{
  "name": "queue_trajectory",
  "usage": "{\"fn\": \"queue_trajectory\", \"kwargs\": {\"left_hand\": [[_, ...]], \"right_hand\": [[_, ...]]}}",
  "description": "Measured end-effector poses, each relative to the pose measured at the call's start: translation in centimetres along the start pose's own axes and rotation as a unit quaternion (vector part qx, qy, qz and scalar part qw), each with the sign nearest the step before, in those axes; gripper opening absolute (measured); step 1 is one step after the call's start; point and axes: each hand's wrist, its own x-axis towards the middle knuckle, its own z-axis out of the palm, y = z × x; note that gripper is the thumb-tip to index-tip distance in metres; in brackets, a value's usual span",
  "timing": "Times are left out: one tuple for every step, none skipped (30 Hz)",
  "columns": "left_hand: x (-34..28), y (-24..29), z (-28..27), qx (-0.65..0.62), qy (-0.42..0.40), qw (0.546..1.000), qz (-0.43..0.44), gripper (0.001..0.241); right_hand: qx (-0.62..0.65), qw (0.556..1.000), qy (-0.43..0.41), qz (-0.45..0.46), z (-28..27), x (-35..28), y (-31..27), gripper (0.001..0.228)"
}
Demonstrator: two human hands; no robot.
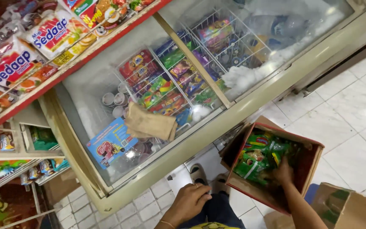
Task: Stocking and wiping down individual packets of instant noodles onto a grocery store shelf.
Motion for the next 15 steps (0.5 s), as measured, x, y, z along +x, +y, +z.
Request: {"fn": "queue_trajectory", "kwargs": {"left_hand": [[-0.3, 0.4, 0.0, -0.008, 0.015, 1.000, 0.010, 0.017], [-0.5, 0.5, 0.0, -0.012, 0.018, 1.000, 0.011, 0.017], [-0.8, 0.6, 0.1, -0.007, 0.038, 0.999, 0.009, 0.019], [-0.9, 0.5, 0.2, -0.003, 0.059, 0.998, 0.006, 0.020], [-1.1, 0.5, 0.2, -0.008, 0.060, 0.998, 0.008, 0.020], [-1.2, 0.4, 0.2, -0.012, 0.066, 0.998, 0.002, 0.021], [-1.6, 0.3, 0.1, -0.016, 0.072, 0.997, -0.006, 0.022], [-1.5, 0.3, 0.3, -0.020, 0.073, 0.997, -0.007, 0.022], [-1.7, 0.2, 0.2, -0.066, 0.074, 0.995, -0.032, 0.024], [-1.9, 0.1, 0.2, -0.111, 0.076, 0.989, -0.057, 0.026], [-1.7, -0.5, 0.5, -0.109, 0.072, 0.990, -0.055, 0.026], [-1.5, -1.0, 0.9, -0.214, 0.085, 0.970, -0.080, 0.029], [-1.4, -1.4, 1.5, -0.318, 0.093, 0.938, -0.104, 0.034], [-0.6, -2.2, 1.4, -0.319, 0.085, 0.938, -0.103, 0.034], [0.0, -2.9, 1.3, -0.398, 0.062, 0.911, -0.091, 0.043]], "right_hand": [[0.050, 0.997, 0.044, 0.034, -1.3, -0.9, -0.7, 0.072], [0.045, 0.997, 0.047, 0.032, -2.5, -1.7, -1.5, 0.072], [0.041, 0.997, 0.059, 0.026, -3.8, -2.5, -2.1, 0.059], [0.036, 0.997, 0.070, 0.020, -5.0, -3.2, -2.8, 0.052], [0.031, 0.997, 0.074, 0.020, -6.8, -5.0, -3.9, 0.052], [0.152, 0.986, 0.069, 0.018, -8.6, -6.8, -5.2, 0.052], [0.271, 0.961, 0.060, 0.014, -10.0, -8.7, -6.6, 0.052], [0.267, 0.962, 0.061, 0.014, -11.6, -9.9, -7.2, 0.052], [0.432, 0.901, -0.003, 0.049, -12.7, -11.4, -7.8, 0.057], [0.582, 0.806, -0.066, 0.082, -13.8, -12.8, -8.4, 0.063], [0.585, 0.804, -0.064, 0.084, -14.7, -14.6, -10.6, 0.063], [0.624, 0.775, -0.075, 0.064, -15.6, -16.4, -12.7, 0.071], [0.661, 0.744, -0.083, 0.046, -16.8, -18.5, -14.4, 0.080], [0.663, 0.743, -0.076, 0.050, -16.9, -19.6, -17.0, 0.080], [0.693, 0.713, -0.108, -0.001, -17.1, -20.8, -19.4, 0.082]]}}
